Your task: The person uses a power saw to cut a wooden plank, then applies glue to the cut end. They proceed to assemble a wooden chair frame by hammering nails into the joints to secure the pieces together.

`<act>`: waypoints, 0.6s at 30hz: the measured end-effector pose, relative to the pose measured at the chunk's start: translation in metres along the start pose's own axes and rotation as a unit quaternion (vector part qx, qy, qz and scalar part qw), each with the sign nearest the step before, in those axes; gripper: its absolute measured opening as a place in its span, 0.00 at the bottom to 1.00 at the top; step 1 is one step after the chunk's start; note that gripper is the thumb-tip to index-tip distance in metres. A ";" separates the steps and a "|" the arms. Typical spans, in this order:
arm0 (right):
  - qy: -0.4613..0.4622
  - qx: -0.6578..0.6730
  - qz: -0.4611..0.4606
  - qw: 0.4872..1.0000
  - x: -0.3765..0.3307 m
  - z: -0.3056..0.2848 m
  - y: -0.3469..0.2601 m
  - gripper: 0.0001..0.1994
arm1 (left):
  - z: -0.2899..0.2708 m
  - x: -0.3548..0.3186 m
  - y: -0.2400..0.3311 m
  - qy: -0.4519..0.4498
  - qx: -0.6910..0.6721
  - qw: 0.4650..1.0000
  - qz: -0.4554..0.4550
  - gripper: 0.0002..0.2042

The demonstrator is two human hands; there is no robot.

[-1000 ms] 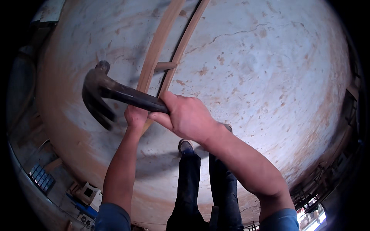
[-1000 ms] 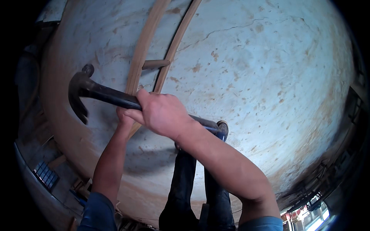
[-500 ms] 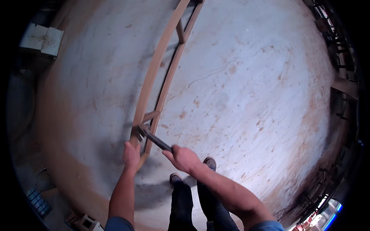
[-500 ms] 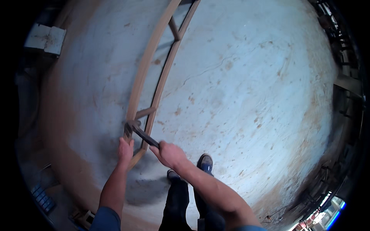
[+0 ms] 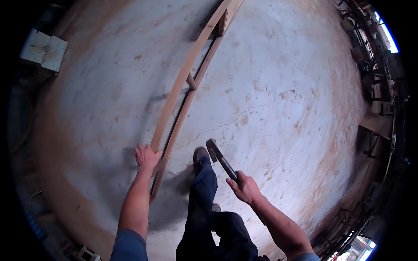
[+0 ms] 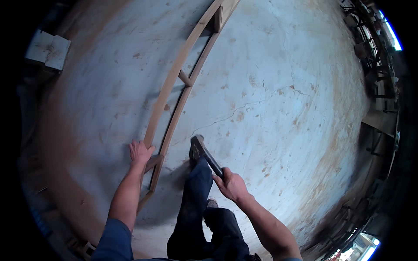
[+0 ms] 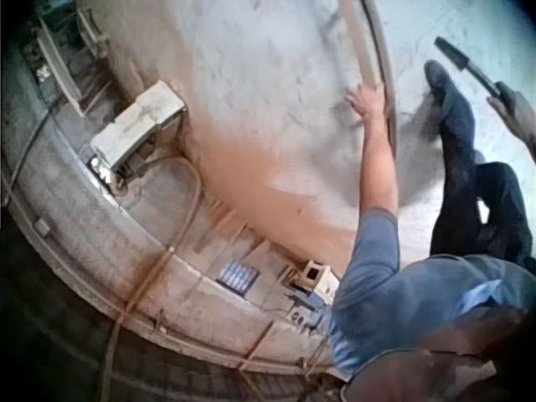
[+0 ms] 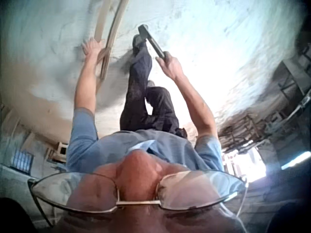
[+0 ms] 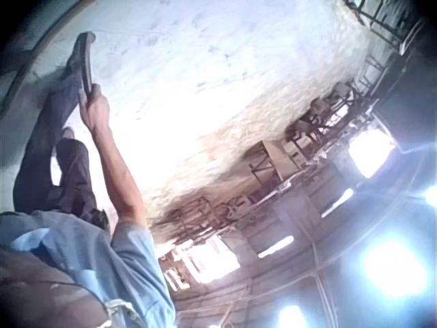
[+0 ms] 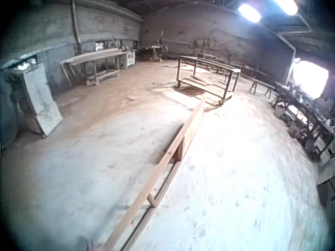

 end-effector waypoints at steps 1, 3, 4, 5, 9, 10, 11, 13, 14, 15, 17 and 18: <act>0.040 0.008 -0.027 0.999 0.025 -0.015 -0.008 0.21 | -0.017 0.022 0.024 0.003 -0.064 0.998 0.019 0.28; 0.026 0.042 -0.056 0.997 0.065 -0.042 -0.037 0.21 | -0.039 0.059 0.062 0.006 -0.144 0.988 0.053 0.26; 0.041 0.064 -0.092 0.993 0.085 -0.053 -0.049 0.21 | -0.049 0.077 0.083 0.015 -0.167 0.983 0.068 0.25; 0.046 0.059 -0.092 0.993 0.105 -0.062 -0.063 0.20 | -0.050 0.095 0.096 0.037 -0.174 0.981 0.074 0.24; 0.047 0.024 -0.072 0.996 0.184 -0.084 -0.103 0.21 | -0.067 0.148 0.150 0.042 -0.185 0.980 0.065 0.23; 0.040 0.015 -0.060 0.997 0.196 -0.088 -0.109 0.21 | -0.069 0.145 0.154 0.008 -0.190 0.981 0.034 0.22; 0.047 0.018 -0.085 0.995 0.206 -0.096 -0.119 0.22 | -0.080 0.143 0.160 -0.019 -0.197 0.980 0.003 0.22; 0.053 0.029 -0.135 0.989 0.213 -0.110 -0.144 0.22 | -0.079 0.145 0.158 -0.045 -0.181 0.982 -0.032 0.23; 0.072 0.037 -0.163 0.983 0.213 -0.116 -0.154 0.22 | -0.065 0.150 0.155 -0.002 -0.201 0.979 0.018 0.23; 0.074 0.058 -0.216 0.972 0.214 -0.118 -0.164 0.22 | -0.042 0.155 0.142 0.046 -0.219 0.973 0.064 0.24; 0.071 0.067 -0.256 0.962 0.227 -0.118 -0.161 0.23 | -0.040 0.157 0.144 0.093 -0.187 0.969 0.129 0.24; 0.065 0.056 -0.247 0.965 0.242 -0.111 -0.146 0.23 | -0.054 0.154 0.154 0.096 -0.137 0.975 0.147 0.24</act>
Point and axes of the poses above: each hand's wrist, its own x-axis towards the middle knuckle, its own z-axis out of the palm, y = z × x, the point moved 3 cm from there along x, towards the middle knuckle, and after that the axes turned 2 degrees about -y, right-handed, at the moved point
